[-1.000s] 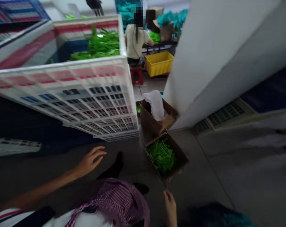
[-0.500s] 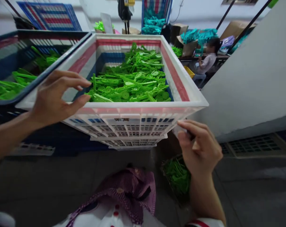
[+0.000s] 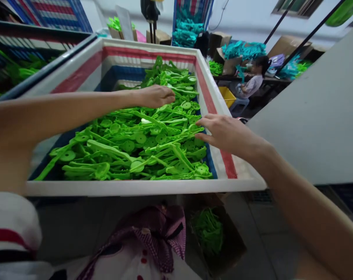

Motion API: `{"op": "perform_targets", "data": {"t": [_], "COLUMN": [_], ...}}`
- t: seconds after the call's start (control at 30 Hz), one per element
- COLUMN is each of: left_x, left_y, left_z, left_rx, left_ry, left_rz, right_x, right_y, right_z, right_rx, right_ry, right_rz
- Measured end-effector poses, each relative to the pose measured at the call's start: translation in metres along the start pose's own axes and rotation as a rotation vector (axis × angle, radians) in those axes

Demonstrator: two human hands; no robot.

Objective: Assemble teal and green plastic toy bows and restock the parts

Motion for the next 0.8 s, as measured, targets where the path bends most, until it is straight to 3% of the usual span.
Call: {"op": "perform_targets", "data": {"t": [0.13, 0.23, 0.3, 0.4, 0.53, 0.63, 0.8], "left_x": [0.023, 0.039, 0.043, 0.04, 0.031, 0.029, 0.034], "left_y": [-0.06, -0.1, -0.115, -0.121, -0.112, -0.102, -0.099], "left_z": [0.069, 0.091, 0.094, 0.088, 0.079, 0.085, 0.11], "left_rx": [0.195, 0.258, 0.248, 0.242, 0.236, 0.277, 0.477], "left_ry": [0.088, 0.189, 0.208, 0.15, 0.047, -0.009, -0.007], "left_rz": [-0.02, -0.038, -0.024, 0.0, -0.026, -0.065, -0.048], "right_x": [-0.01, -0.011, -0.014, -0.018, -0.025, -0.031, -0.044], "right_y": [-0.009, 0.0, 0.008, 0.014, 0.013, 0.008, -0.005], "right_z": [0.015, 0.014, 0.01, 0.004, 0.006, 0.013, 0.017], "right_rx": [0.017, -0.162, -0.317, -0.421, -0.455, -0.379, -0.186], "right_ry": [-0.028, -0.161, -0.264, -0.342, -0.325, -0.285, -0.261], "right_rz": [0.144, 0.3, 0.315, 0.286, 0.208, 0.185, 0.163]}}
Point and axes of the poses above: each hand's wrist, its own z-axis towards the middle knuckle, its own y-axis out of the back of the hand, x = y × z, the point moved 3 cm from there along z, towards the middle knuckle, and after that the axes turned 9 degrees about z, right-handed, at the moved point
